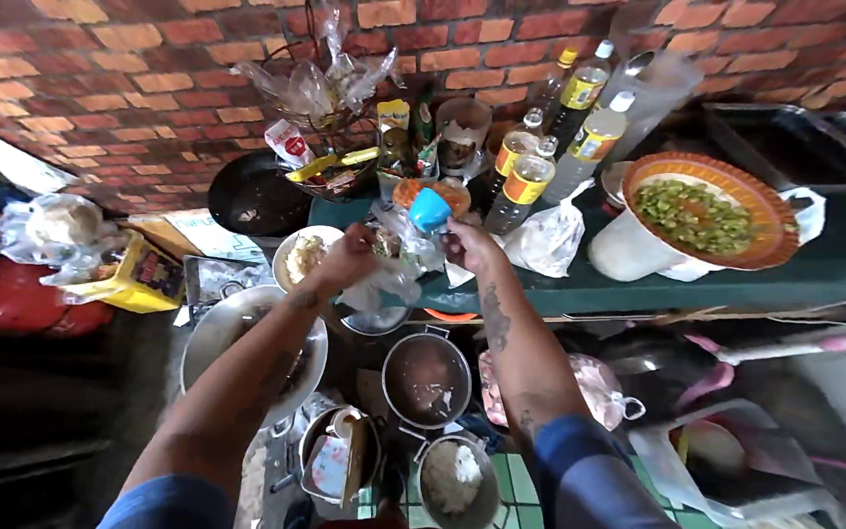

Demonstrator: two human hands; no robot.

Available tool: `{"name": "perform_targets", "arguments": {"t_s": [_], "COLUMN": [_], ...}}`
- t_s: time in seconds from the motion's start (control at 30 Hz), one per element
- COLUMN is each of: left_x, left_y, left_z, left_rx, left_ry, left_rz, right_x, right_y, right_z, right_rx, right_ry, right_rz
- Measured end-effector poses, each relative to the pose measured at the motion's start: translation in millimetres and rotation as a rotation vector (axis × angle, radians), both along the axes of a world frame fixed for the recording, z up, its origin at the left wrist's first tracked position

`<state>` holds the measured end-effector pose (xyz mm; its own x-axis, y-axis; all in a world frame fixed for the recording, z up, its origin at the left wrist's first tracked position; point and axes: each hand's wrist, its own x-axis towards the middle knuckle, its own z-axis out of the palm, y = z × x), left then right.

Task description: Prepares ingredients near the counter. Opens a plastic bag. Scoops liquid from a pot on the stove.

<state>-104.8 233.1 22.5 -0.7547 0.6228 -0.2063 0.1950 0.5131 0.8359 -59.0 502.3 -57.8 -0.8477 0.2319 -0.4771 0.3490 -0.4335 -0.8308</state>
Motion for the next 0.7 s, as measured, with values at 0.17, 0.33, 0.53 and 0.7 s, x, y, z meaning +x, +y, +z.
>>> {"name": "perform_targets", "arguments": {"t_s": [0.17,0.33,0.53,0.7], "left_x": [21.0,43.6,108.2,179.6], "left_y": [7.0,-49.2,-198.1,-350.0], "left_z": [2.6,19.0,55.2,62.1], "left_rx": [-0.096,0.351,0.610,0.607], "left_ry": [0.131,-0.301,-0.340,-0.056], "left_rz": [-0.281,0.035,0.198,0.212], "right_x": [0.6,48.7,123.3,168.7], "right_y": [-1.3,-44.8,-198.1,-385.7], "right_z": [11.4,59.7,94.0,120.6], "right_rx": [-0.128,-0.250,0.021,0.068], "right_ry": [0.218,0.592,0.773,0.730], "right_rz": [-0.061,-0.050,0.057,0.255]}}
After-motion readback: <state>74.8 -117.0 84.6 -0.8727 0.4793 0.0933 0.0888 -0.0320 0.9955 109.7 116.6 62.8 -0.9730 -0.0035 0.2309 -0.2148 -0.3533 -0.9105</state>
